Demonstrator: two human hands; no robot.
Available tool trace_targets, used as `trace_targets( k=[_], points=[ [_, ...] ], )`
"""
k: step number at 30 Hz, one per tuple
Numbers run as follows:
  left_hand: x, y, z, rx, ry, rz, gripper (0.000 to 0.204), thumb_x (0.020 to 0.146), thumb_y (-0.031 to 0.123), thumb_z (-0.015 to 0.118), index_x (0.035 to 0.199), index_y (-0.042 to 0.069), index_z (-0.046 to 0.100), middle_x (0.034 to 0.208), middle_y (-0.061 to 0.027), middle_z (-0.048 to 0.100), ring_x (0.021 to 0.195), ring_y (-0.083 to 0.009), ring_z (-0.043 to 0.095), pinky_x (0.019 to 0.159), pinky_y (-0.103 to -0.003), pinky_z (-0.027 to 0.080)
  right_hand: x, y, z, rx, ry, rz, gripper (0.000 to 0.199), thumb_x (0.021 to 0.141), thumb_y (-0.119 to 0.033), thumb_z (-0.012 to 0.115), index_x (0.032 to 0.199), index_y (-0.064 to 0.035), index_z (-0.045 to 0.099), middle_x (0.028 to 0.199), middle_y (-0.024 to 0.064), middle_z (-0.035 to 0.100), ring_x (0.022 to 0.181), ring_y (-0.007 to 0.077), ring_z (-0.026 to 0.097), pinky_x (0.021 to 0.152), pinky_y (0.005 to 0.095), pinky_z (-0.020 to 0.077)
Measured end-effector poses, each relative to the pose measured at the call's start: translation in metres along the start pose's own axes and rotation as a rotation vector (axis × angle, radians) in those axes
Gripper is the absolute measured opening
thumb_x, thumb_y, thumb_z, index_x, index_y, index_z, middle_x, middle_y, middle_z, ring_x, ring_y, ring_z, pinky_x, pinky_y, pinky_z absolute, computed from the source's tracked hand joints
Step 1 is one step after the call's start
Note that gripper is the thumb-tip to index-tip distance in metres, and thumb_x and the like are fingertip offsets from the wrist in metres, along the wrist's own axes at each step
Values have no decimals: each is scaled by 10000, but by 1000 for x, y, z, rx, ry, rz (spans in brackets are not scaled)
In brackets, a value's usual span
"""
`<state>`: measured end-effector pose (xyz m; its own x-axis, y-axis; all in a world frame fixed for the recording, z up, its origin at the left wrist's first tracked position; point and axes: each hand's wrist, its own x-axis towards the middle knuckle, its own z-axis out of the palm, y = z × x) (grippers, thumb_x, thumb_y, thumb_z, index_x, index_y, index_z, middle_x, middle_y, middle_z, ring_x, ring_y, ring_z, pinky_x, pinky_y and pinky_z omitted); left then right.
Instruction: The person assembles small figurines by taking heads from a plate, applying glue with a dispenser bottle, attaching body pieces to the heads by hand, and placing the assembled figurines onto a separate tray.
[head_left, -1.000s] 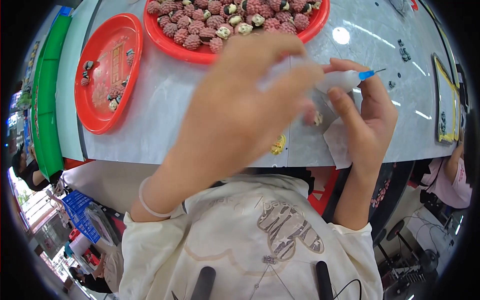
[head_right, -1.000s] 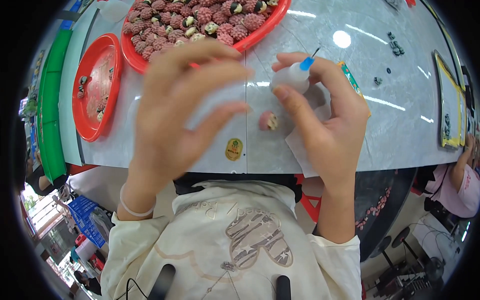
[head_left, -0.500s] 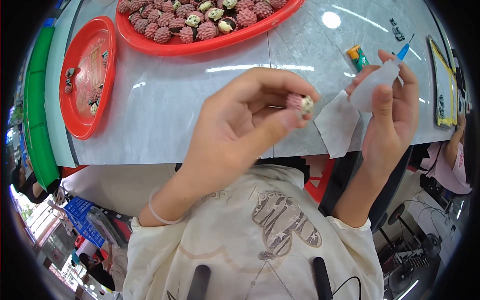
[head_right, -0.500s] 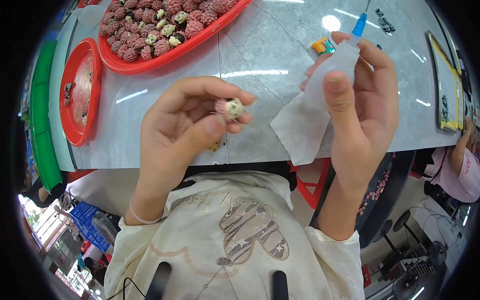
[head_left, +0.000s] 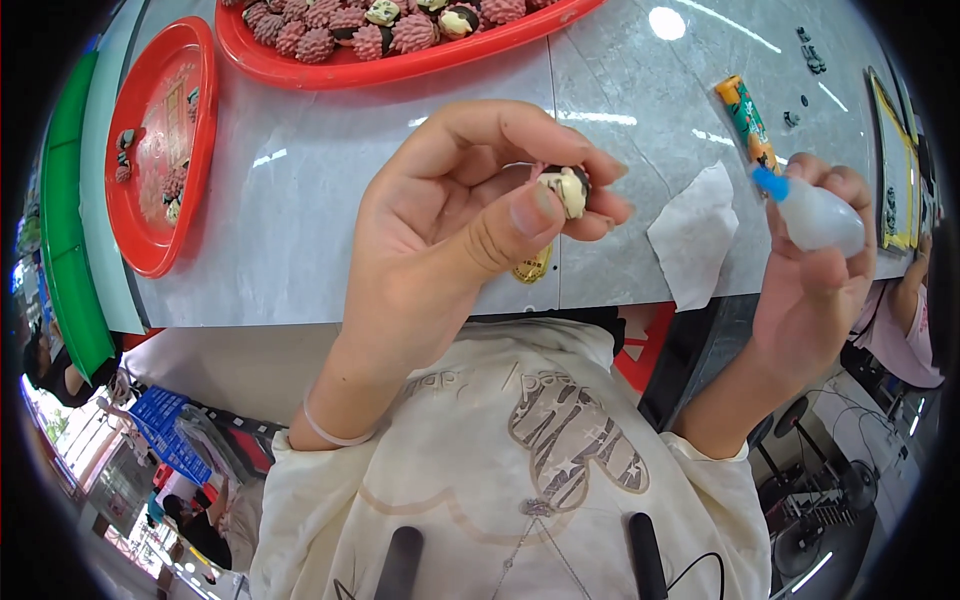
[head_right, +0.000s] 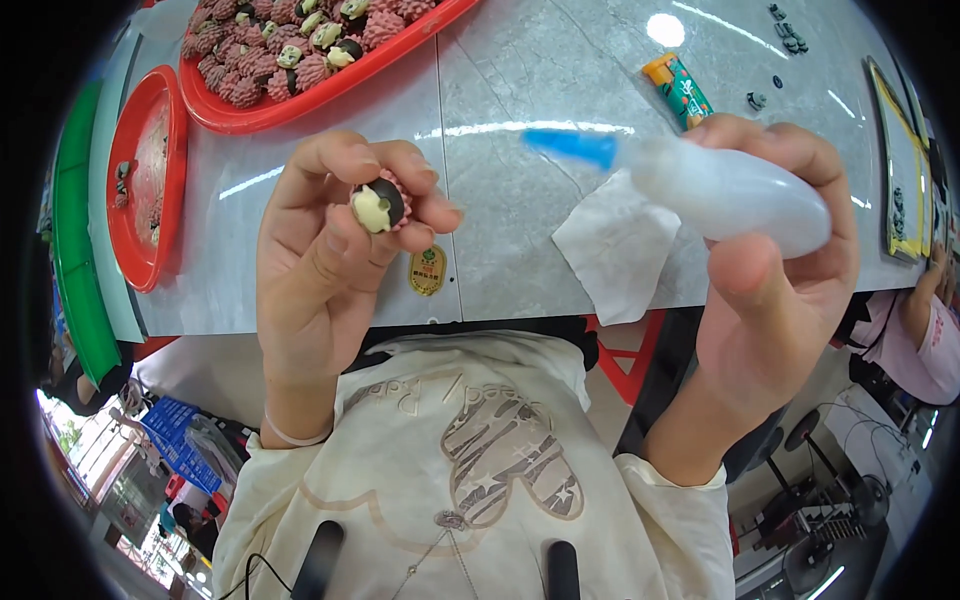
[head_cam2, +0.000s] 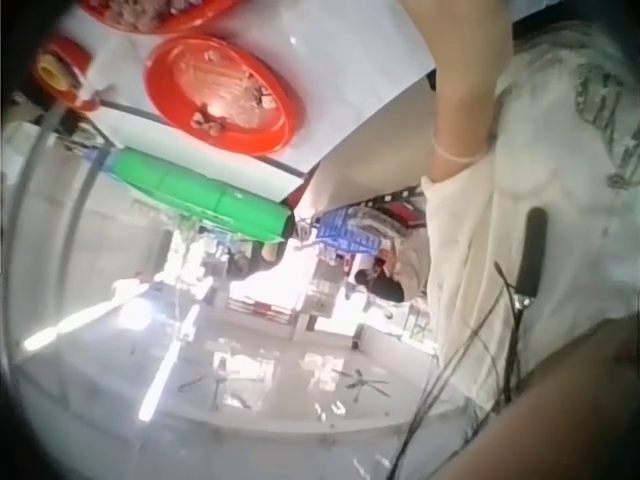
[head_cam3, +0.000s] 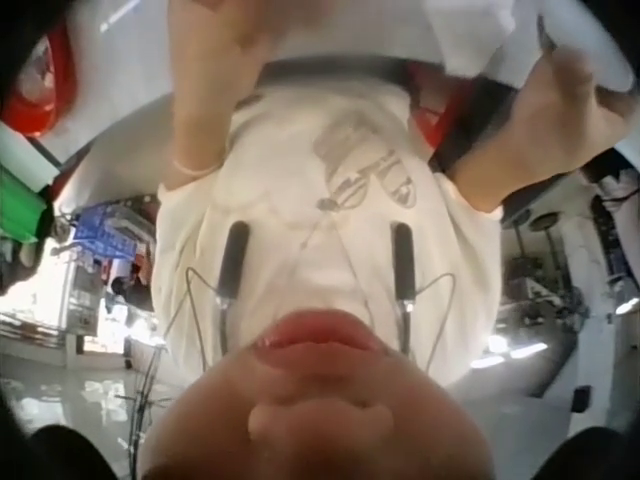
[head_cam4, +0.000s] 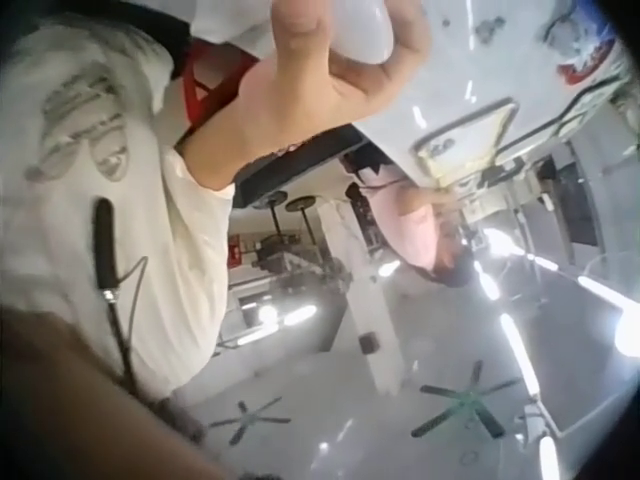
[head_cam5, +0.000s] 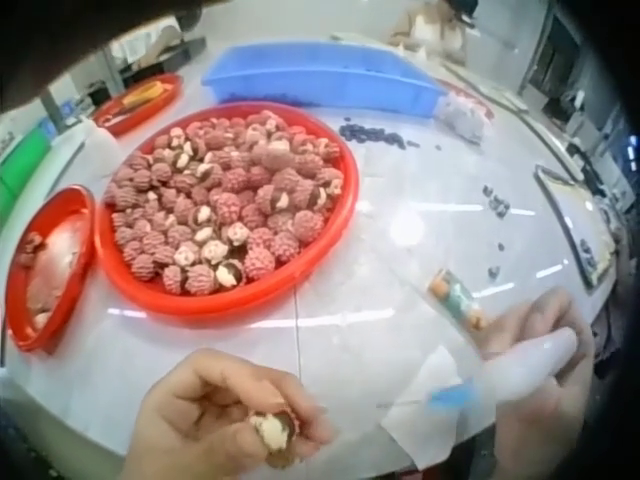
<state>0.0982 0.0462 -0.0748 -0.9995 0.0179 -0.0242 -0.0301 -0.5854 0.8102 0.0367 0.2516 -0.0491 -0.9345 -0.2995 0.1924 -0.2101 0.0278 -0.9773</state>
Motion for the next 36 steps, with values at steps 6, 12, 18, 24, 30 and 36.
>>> trace_targets(
  k=[6, 12, 18, 24, 30, 36],
  points=[
    [1, 4, -4, 7, -44, -53, 377, 774, 253, 526, 1019, -15, 425, 979, -173, 455, 814, -184, 535, 656, -197, 444, 2, -7, 0, 7, -141, -24, 469, 759, -350, 516, 1052, -3, 399, 1004, 161, 417, 970, 198, 406, 772, 242, 371],
    [2, 4, -3, -25, -11, -79, 401, 761, 262, 542, 1018, -24, 426, 970, -176, 460, 756, -158, 550, 625, -180, 461, 9, -11, 16, -106, -135, -31, 472, 772, -351, 484, 1029, 39, 413, 979, 185, 425, 936, 241, 438, 769, 310, 408],
    [1, 4, -5, -65, -25, -100, 394, 766, 245, 537, 1015, -37, 421, 960, -172, 465, 740, -159, 562, 617, -171, 462, 5, -19, 10, -242, -214, -280, 443, 748, -312, 507, 957, 76, 457, 883, 213, 491, 847, 276, 488, 745, 368, 423],
    [1, 6, -4, -49, -39, -111, 387, 770, 233, 532, 1018, -41, 419, 953, -173, 469, 744, -162, 565, 603, -171, 459, 1, -16, 6, -310, -120, -422, 385, 742, -253, 510, 936, 79, 480, 818, 231, 529, 787, 270, 506, 699, 331, 429],
    [1, 5, -6, -50, -25, -109, 388, 769, 236, 531, 1020, -38, 419, 948, -169, 469, 744, -158, 561, 606, -169, 458, 5, -19, 7, -310, -170, -433, 373, 744, -226, 503, 952, 82, 476, 828, 231, 531, 770, 261, 510, 667, 297, 429],
    [4, 3, -4, -93, -19, -114, 397, 757, 237, 551, 1014, -36, 421, 951, -165, 464, 750, -158, 538, 614, -178, 453, 8, -13, -3, -7, -133, -258, 378, 745, -183, 500, 1011, 73, 419, 965, 225, 482, 863, 271, 493, 713, 298, 412]
  ],
)
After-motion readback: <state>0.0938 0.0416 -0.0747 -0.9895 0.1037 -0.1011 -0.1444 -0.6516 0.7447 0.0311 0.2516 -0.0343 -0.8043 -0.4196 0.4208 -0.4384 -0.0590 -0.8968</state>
